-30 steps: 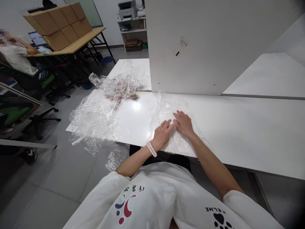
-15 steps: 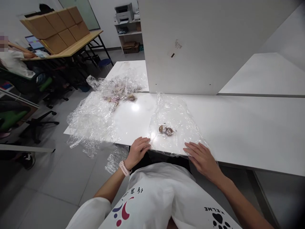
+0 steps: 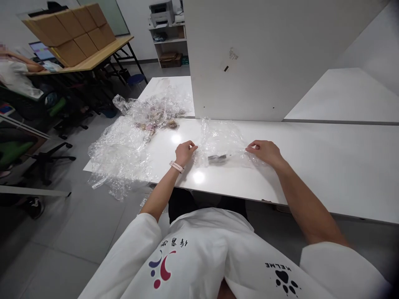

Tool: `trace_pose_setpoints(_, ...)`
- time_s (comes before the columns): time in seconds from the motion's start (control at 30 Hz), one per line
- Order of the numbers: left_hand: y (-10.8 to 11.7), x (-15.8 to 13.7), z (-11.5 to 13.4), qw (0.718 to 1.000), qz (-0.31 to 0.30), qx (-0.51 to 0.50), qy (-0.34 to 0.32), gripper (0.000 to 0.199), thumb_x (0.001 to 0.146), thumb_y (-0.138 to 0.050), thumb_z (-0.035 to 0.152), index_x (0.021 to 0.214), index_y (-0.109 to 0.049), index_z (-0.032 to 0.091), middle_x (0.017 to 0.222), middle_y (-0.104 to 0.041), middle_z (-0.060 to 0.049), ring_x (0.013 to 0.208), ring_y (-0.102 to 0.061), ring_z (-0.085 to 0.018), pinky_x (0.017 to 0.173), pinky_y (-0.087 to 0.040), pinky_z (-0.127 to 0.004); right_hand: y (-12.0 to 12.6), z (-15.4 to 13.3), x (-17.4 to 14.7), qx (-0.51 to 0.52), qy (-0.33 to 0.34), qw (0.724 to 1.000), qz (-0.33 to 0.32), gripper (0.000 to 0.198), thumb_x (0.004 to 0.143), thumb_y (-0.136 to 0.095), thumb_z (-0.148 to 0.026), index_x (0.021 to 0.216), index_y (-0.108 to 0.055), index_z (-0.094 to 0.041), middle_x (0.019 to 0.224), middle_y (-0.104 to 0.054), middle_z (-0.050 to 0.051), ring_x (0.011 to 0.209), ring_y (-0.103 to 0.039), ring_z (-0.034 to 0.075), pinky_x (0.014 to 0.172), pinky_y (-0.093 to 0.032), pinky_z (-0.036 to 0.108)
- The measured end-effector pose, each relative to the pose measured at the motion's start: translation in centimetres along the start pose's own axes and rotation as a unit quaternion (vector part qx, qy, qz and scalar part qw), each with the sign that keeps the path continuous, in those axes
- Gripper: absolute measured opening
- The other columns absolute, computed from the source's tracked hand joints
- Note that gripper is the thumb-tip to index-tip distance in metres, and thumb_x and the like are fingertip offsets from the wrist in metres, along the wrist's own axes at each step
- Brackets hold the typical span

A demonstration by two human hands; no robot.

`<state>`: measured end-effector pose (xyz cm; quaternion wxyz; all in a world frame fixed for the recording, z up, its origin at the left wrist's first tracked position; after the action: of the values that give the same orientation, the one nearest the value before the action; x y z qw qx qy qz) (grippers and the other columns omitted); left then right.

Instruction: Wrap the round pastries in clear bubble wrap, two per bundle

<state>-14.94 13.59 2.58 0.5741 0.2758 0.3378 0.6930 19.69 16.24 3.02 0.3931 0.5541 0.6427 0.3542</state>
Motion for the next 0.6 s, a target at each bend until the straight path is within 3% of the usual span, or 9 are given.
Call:
trace_pose_setpoints(0.07, 0.6, 0.1, 0.9, 0.996, 0.039, 0.069, -0.036, 0.007, 0.085, -0.067, 0.021, 0.092, -0.067, 0.019, 0.087, -0.068, -0.007, 0.093, -0.064, -0.027, 0.081, -0.051, -0.042, 0.0, -1.3, 0.3, -0.079, 0.041, 0.994, 0.068, 0.032, 0.086, -0.065, -0.038, 0.111, -0.07, -0.018, 0.108, -0.069, 0.012, 0.103, -0.061, 0.03, 0.087, -0.046, 0.046)
trace_pose_setpoints(0.1, 1.2, -0.4, 1.8, 0.992, 0.075, 0.076, -0.074, 0.014, 0.086, -0.065, 0.016, 0.1, -0.067, 0.019, 0.1, -0.069, -0.01, 0.105, -0.062, -0.03, 0.088, -0.05, -0.046, 0.2, -2.3, -0.2, -0.1, 0.074, 0.986, 0.111, 0.035, 0.089, -0.063, -0.035, 0.119, -0.067, -0.017, 0.121, -0.065, 0.015, 0.115, -0.056, 0.032, 0.096, -0.042, 0.051)
trace_pose_setpoints(0.17, 1.8, -2.6, 4.1, 0.975, 0.129, 0.038, -0.175, 0.028, 0.09, -0.056, 0.011, 0.115, -0.062, 0.019, 0.117, -0.066, -0.012, 0.118, -0.057, -0.029, 0.099, -0.048, -0.05, 0.4, -4.5, -2.1, -0.093, 0.155, 0.967, 0.179, 0.037, 0.096, -0.053, -0.033, 0.129, -0.061, -0.018, 0.136, -0.057, 0.015, 0.128, -0.047, 0.032, 0.107, -0.034, 0.053)
trace_pose_setpoints(0.2, 1.5, -3.8, 5.2, 0.966, 0.125, 0.005, -0.225, 0.033, 0.091, -0.053, 0.011, 0.122, -0.059, 0.02, 0.122, -0.064, -0.012, 0.121, -0.056, -0.027, 0.102, -0.048, -0.049, 0.0, -5.6, -3.0, -0.069, 0.199, 0.96, 0.183, 0.038, 0.098, -0.049, -0.034, 0.132, -0.059, -0.02, 0.138, -0.057, 0.013, 0.129, -0.046, 0.03, 0.108, -0.035, 0.051)
trace_pose_setpoints(0.3, -1.8, -6.4, 7.2, 0.95, 0.011, -0.052, -0.309, 0.051, 0.089, -0.059, 0.015, 0.137, -0.047, 0.021, 0.133, -0.06, -0.012, 0.124, -0.055, -0.027, 0.104, -0.049, -0.049, -3.1, -8.3, -5.0, 0.014, 0.321, 0.942, 0.097, 0.045, 0.097, -0.052, -0.047, 0.134, -0.057, -0.022, 0.13, -0.063, 0.01, 0.12, -0.054, 0.029, 0.1, -0.045, 0.046)
trace_pose_setpoints(0.37, -4.4, -7.0, 7.1, 0.946, -0.078, -0.043, -0.311, 0.06, 0.083, -0.068, 0.015, 0.138, -0.046, 0.02, 0.133, -0.059, -0.014, 0.123, -0.056, -0.03, 0.1, -0.051, -0.05, -5.6, -8.6, -5.3, 0.043, 0.345, 0.937, 0.024, 0.05, 0.093, -0.057, -0.051, 0.134, -0.058, -0.023, 0.13, -0.063, 0.01, 0.119, -0.056, 0.03, 0.098, -0.048, 0.048)
trace_pose_setpoints(0.43, -5.9, -7.1, 6.3, 0.941, -0.138, -0.045, -0.305, 0.061, 0.079, -0.073, 0.016, 0.135, -0.049, 0.019, 0.128, -0.062, -0.015, 0.12, -0.058, -0.031, 0.096, -0.052, -0.051, -7.2, -8.0, -5.3, 0.061, 0.341, 0.938, -0.005, 0.047, 0.092, -0.058, -0.049, 0.133, -0.059, -0.024, 0.132, -0.063, 0.01, 0.12, -0.056, 0.03, 0.1, -0.047, 0.05)
trace_pose_setpoints(0.6, -5.6, -8.3, 3.7, 0.927, -0.165, -0.095, -0.323, 0.058, 0.081, -0.074, 0.02, 0.135, -0.051, 0.022, 0.139, -0.057, -0.014, 0.13, -0.054, -0.03, 0.108, -0.044, -0.05, -7.8, -5.9, -6.9, 0.109, 0.339, 0.935, -0.003, 0.042, 0.097, -0.052, -0.041, 0.136, -0.058, -0.026, 0.139, -0.06, 0.008, 0.127, -0.053, 0.027, 0.106, -0.044, 0.05)
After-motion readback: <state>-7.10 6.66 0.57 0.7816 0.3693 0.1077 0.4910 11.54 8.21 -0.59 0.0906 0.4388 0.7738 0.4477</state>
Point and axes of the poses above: each hand's wrist, its own x-axis towards the middle knuckle, its own y-axis out of the back of the hand, z = x × y, the point moved 8 cm from there along x, towards the middle knuckle
